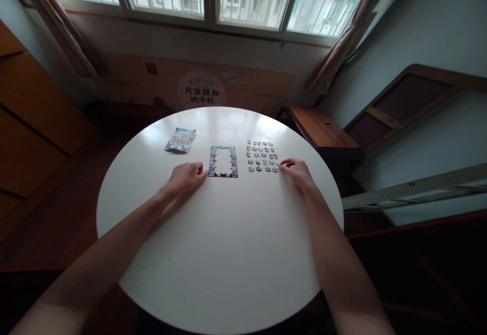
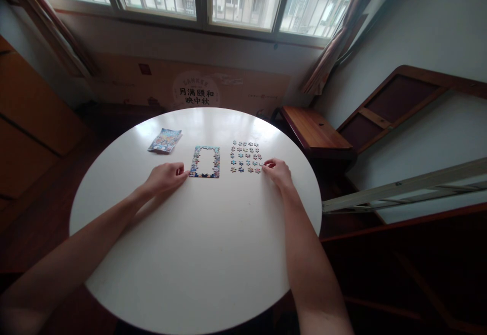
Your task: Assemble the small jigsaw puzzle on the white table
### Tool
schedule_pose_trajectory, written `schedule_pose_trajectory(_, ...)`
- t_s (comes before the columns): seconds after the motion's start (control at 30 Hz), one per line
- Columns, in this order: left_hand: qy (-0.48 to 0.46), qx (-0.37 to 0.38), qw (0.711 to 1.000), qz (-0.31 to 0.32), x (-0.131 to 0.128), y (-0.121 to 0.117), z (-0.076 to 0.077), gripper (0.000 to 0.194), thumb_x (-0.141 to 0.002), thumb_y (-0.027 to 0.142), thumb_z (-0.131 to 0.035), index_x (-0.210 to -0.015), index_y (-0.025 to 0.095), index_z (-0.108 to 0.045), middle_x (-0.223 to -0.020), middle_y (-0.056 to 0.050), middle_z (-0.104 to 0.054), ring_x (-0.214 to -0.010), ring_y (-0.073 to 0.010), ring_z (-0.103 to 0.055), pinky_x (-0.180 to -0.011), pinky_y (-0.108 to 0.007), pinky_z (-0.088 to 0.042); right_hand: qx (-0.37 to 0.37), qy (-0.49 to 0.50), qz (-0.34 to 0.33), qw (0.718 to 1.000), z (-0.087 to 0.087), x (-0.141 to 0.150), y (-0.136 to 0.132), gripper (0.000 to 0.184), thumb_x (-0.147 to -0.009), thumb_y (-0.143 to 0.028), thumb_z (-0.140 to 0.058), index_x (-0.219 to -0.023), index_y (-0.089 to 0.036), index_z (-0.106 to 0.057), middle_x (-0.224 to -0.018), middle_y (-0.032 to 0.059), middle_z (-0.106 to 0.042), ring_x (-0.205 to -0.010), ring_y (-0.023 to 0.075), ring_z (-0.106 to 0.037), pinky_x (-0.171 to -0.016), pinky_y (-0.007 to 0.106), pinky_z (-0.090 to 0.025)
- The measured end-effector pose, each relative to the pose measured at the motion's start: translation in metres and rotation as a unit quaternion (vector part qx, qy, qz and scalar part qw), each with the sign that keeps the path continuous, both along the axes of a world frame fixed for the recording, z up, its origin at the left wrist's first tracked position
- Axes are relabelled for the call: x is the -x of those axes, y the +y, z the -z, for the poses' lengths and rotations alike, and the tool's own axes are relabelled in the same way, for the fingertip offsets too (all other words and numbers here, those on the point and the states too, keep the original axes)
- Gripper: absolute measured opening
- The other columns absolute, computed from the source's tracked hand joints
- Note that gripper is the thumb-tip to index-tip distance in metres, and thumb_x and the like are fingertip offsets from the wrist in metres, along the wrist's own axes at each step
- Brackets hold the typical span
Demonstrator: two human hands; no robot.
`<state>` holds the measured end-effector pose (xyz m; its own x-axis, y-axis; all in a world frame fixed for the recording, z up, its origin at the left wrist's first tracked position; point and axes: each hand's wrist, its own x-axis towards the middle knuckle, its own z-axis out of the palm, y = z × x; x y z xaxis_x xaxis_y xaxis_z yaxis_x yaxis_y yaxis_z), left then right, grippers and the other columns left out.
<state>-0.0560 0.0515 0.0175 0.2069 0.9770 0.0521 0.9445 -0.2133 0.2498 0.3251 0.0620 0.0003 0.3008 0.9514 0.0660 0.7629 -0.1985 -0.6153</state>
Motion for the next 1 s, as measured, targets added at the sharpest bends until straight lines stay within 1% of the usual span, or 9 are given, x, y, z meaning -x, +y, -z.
schedule_pose_trajectory(0.27,0.007,0.011,1.0,-0.005,-0.001,-0.001,-0.002,0.037,-0.085,0.053,-0.044,-0.074,0.021,-0.061,-0.073,-0.005,-0.067,-0.064,-0.0193,-0.058,-0.057,-0.027,-0.029,0.007,-0.003,0.006,1.0,-0.001,0.001,0.0,0.022,-0.071,-0.033,-0.066,-0.087,-0.02,-0.074,-0.084,0.0042,-0.071,-0.079,0.0187,-0.063,-0.069,0.028,-0.043)
schedule_pose_trajectory(0.43,0.005,0.01,1.0,-0.002,0.0,-0.001,-0.002,0.038,-0.085,0.053,-0.044,-0.074,0.021,-0.061,-0.072,-0.005,-0.067,-0.064,-0.0189,-0.057,-0.056,-0.027,-0.029,-0.008,0.012,0.021,1.0,0.001,-0.001,0.001,0.02,-0.067,-0.033,-0.068,-0.081,-0.018,-0.07,-0.084,0.0048,-0.07,-0.077,0.0186,-0.063,-0.068,0.028,-0.044)
schedule_pose_trajectory(0.53,-0.008,0.01,1.0,-0.001,0.001,0.001,-0.001,0.037,-0.085,0.053,-0.045,-0.073,0.021,-0.061,-0.071,-0.005,-0.066,-0.063,-0.0191,-0.057,-0.055,-0.027,-0.029,-0.042,0.066,0.024,0.997,0.003,0.001,0.001,0.02,-0.066,-0.03,-0.067,-0.08,-0.016,-0.068,-0.082,0.0068,-0.07,-0.072,0.0178,-0.062,-0.063,0.028,-0.045)
schedule_pose_trajectory(0.6,-0.025,0.013,1.0,0.003,0.004,0.004,0.0,0.038,-0.085,0.054,-0.046,-0.073,0.022,-0.061,-0.072,-0.004,-0.067,-0.063,-0.019,-0.057,-0.055,-0.027,-0.03,-0.082,0.124,0.006,0.989,0.001,0.007,0.002,0.024,-0.067,-0.032,-0.066,-0.084,-0.014,-0.067,-0.083,0.0088,-0.07,-0.07,0.0176,-0.062,-0.06,0.028,-0.047)
schedule_pose_trajectory(0.7,-0.057,0.018,0.998,0.009,0.008,0.009,0.002,0.039,-0.084,0.056,-0.048,-0.074,0.022,-0.062,-0.075,-0.004,-0.069,-0.064,-0.0181,-0.058,-0.055,-0.027,-0.031,-0.136,0.181,-0.054,0.972,-0.007,0.031,0.004,0.032,-0.069,-0.036,-0.066,-0.091,-0.013,-0.069,-0.088,0.0106,-0.071,-0.071,0.0177,-0.063,-0.06,0.028,-0.049)
schedule_pose_trajectory(0.8,-0.07,0.019,0.997,0.012,0.011,0.011,0.003,0.037,-0.084,0.054,-0.049,-0.075,0.021,-0.063,-0.076,-0.004,-0.069,-0.066,-0.0175,-0.059,-0.055,-0.026,-0.032,-0.144,0.183,-0.141,0.962,-0.021,0.068,0.009,0.028,-0.072,-0.036,-0.065,-0.088,-0.014,-0.073,-0.087,0.0097,-0.072,-0.067,0.0163,-0.062,-0.056,0.027,-0.048)
schedule_pose_trajectory(0.87,-0.072,0.019,0.997,0.013,0.012,0.012,0.003,0.035,-0.084,0.052,-0.05,-0.075,0.021,-0.064,-0.076,-0.004,-0.069,-0.066,-0.0174,-0.059,-0.056,-0.026,-0.032,-0.137,0.187,-0.199,0.952,-0.03,0.095,0.014,0.025,-0.072,-0.033,-0.065,-0.086,-0.015,-0.075,-0.084,0.008,-0.073,-0.062,0.0143,-0.059,-0.054,0.026,-0.046)
schedule_pose_trajectory(0.93,-0.082,0.014,0.996,0.021,0.012,0.012,0.003,0.035,-0.085,0.052,-0.05,-0.075,0.021,-0.064,-0.076,-0.004,-0.069,-0.065,-0.017,-0.059,-0.056,-0.026,-0.033,-0.111,0.208,-0.25,0.939,-0.035,0.121,0.018,0.022,-0.073,-0.031,-0.066,-0.086,-0.016,-0.076,-0.08,0.0063,-0.073,-0.058,0.0128,-0.057,-0.052,0.026,-0.045)
schedule_pose_trajectory(1.0,-0.112,0.005,0.993,0.045,0.012,0.013,0.005,0.035,-0.086,0.051,-0.05,-0.077,0.02,-0.065,-0.073,-0.003,-0.068,-0.062,-0.0157,-0.058,-0.055,-0.026,-0.034,-0.094,0.237,-0.291,0.922,-0.034,0.144,0.021,0.019,-0.073,-0.03,-0.068,-0.084,-0.017,-0.077,-0.079,0.0061,-0.074,-0.063,0.014,-0.061,-0.058,0.027,-0.048)
